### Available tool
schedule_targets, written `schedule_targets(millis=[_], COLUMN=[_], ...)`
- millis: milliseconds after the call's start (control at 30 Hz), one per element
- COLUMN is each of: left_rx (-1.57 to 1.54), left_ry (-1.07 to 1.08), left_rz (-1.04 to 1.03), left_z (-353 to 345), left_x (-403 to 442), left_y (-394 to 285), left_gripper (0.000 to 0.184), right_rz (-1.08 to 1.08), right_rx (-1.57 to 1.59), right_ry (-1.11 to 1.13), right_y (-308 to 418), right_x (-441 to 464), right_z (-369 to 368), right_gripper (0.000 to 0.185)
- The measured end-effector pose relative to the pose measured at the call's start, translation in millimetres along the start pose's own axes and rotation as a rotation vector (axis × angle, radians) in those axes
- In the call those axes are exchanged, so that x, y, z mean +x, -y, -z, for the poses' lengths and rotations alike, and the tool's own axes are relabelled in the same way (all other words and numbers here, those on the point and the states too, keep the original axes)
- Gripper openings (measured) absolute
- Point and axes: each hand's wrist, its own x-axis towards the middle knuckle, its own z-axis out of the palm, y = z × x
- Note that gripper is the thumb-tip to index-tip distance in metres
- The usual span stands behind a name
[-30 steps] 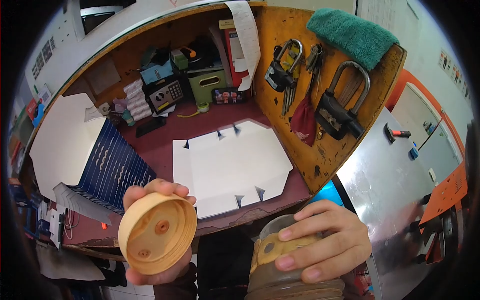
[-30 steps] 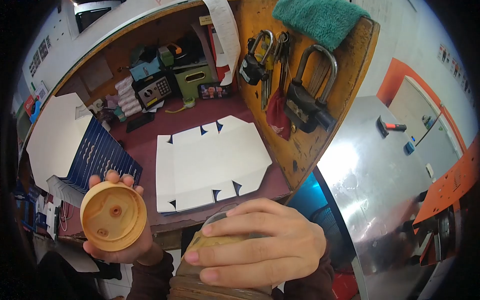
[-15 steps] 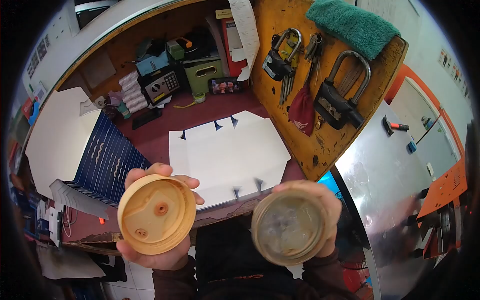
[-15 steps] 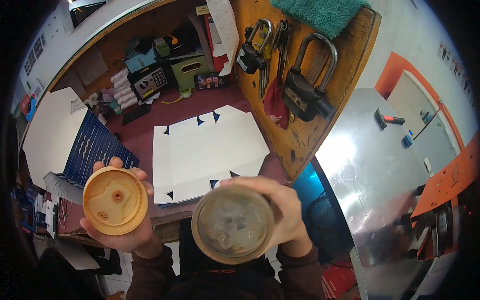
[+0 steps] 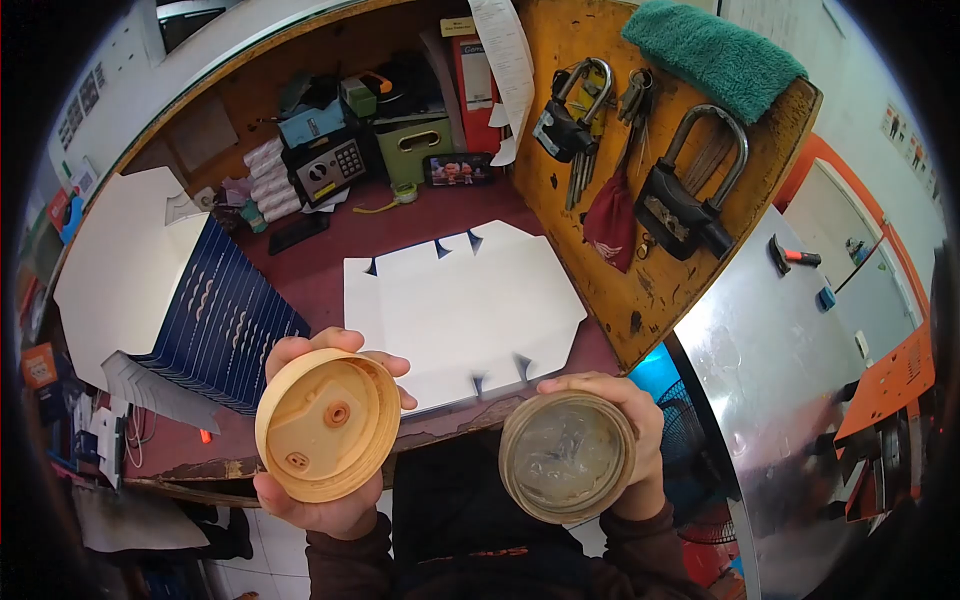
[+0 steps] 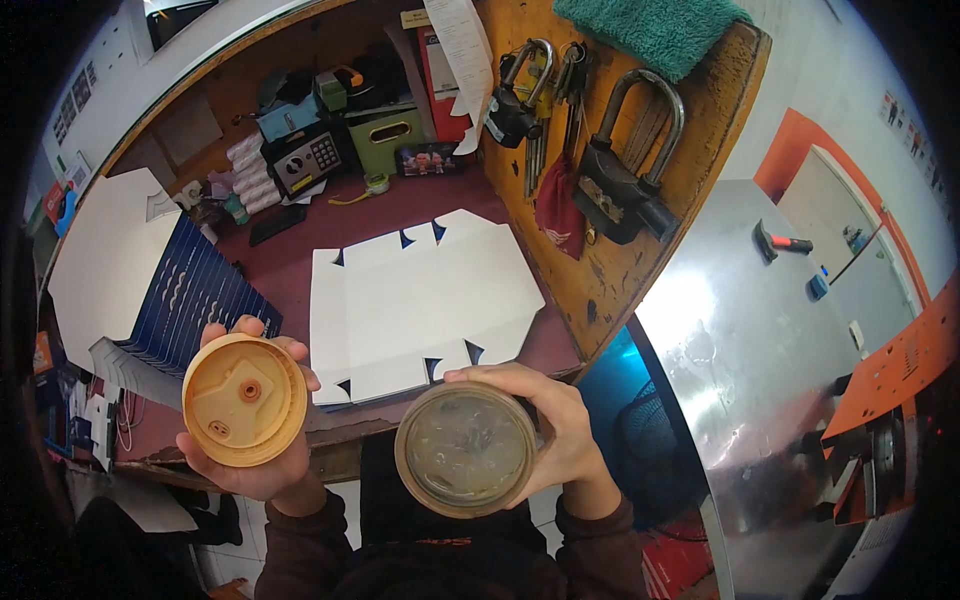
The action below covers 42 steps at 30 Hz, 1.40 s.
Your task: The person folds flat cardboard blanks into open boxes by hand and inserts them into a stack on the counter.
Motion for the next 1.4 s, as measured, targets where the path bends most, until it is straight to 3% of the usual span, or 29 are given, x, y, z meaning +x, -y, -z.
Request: schedule_targets(millis=[400,467,600,700,900,967,1100,1200,1300,1400], left_rx=[0.031,0.036,0.044,0.05,0.074,0.079,0.077,0.078,0.077,0.073], left_ry=[-0.021,-0.02,-0.002,0.007,0.013,0.016,0.01,0.023,0.02,0.006], left_rz=[0.024,0.026,0.048,0.057,0.06,0.058,0.069,0.06,0.066,0.064], left_z=[3.9,4.1,5.2,5.2,4.9,4.8,4.8,7.8,8.1,7.5], left_x=[-1.9,-1.5,-2.1,-1.7,-1.8,-2.3,-3.7,-3.6,-5.0,-4.4], left_y=[3.1,4.5,6.9,7.3,8.5,8.0,5.5,5.4,6.1,6.9], left_gripper=[0.079,0.08,0.081,0.081,0.081,0.081,0.08,0.08,0.081,0.082], right_rz=[-0.009,-0.015,-0.069,-0.01,0.175,0.117,0.192,0.13,0.081,0.026], right_rx=[-0.209,-0.405,-0.268,-0.368,-0.28,-0.307,-0.326,-0.404,-0.44,-0.669], right_ry=[-0.067,-0.085,-0.101,-0.101,-0.12,0.002,-0.138,-0.004,-0.132,-0.147], right_y=[21.4,27.2,29.1,34.0,38.5,45.9,43.1,44.1,41.8,47.5], right_x=[-9.8,-11.4,-16.7,-12.2,-1.0,1.3,3.4,1.2,-4.8,0.4], right_z=[9.2,8.0,6.5,5.8,3.0,7.8,1.3,5.8,1.8,3.8], right_gripper=[0.082,0.079,0.077,0.072,0.059,0.058,0.058,0.06,0.067,0.073])
